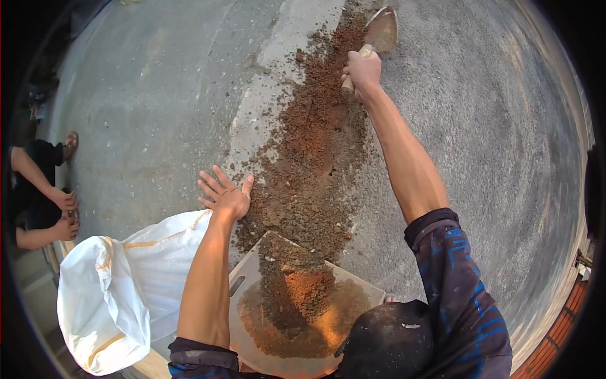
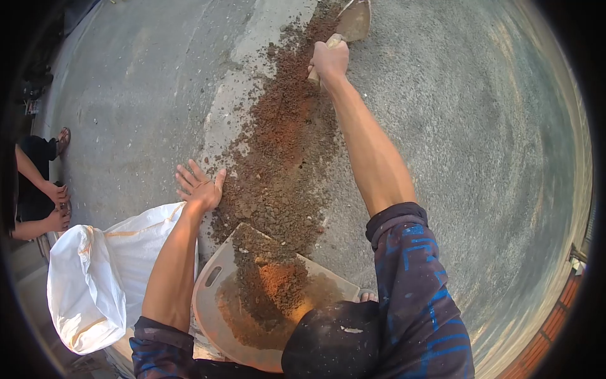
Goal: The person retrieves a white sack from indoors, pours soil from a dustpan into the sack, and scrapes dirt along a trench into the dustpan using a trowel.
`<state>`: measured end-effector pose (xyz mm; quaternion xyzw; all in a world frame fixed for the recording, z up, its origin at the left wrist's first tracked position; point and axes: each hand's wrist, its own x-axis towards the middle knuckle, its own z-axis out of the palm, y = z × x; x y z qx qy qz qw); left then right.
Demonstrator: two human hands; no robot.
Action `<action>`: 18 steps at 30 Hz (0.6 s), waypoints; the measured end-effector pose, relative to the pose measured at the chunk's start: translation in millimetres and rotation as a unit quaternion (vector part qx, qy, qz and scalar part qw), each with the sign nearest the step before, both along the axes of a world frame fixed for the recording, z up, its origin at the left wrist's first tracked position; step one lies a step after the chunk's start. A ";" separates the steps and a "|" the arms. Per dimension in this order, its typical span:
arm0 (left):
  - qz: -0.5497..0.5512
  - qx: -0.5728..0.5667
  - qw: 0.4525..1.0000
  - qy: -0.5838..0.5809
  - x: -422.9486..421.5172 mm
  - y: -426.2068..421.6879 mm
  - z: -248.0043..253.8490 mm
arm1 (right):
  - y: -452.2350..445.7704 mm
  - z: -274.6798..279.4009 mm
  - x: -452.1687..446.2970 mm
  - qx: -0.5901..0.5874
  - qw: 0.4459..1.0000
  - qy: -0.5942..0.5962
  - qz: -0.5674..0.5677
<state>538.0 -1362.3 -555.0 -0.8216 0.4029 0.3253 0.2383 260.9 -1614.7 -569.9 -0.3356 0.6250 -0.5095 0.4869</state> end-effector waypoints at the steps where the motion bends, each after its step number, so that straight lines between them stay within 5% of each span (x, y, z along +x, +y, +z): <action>1: 0.000 -0.001 1.000 0.002 -0.1 0.7 1.4 | 7.8 5.7 10.2 0.008 1.000 -0.003 -0.001; 3: -0.003 -0.014 1.000 0.003 -1.3 3.2 -1.8 | 11.8 19.3 37.5 -0.007 0.978 0.063 -0.198; 4: -0.007 -0.018 1.000 0.005 -1.5 5.1 -3.8 | 5.2 -18.5 45.3 0.125 0.991 0.030 -0.043; 6: -0.004 -0.012 1.000 0.003 -0.7 2.1 -2.2 | -2.7 -51.9 54.6 0.122 0.974 0.192 0.002; 8: 0.001 -0.016 1.000 0.008 -0.6 2.1 -1.1 | 1.7 -8.4 24.3 0.174 0.980 -0.057 0.072; 13: -0.002 -0.023 1.000 0.005 0.9 3.8 -3.4 | -2.7 3.1 -3.2 0.100 0.989 -0.092 0.065; 15: -0.002 -0.020 1.000 -0.001 1.6 6.4 -3.2 | 2.5 11.3 15.2 0.007 0.994 0.041 -0.101; 18: -0.003 -0.035 0.999 -0.001 -0.9 1.3 -1.9 | 10.0 -31.1 51.9 0.092 0.964 0.248 0.043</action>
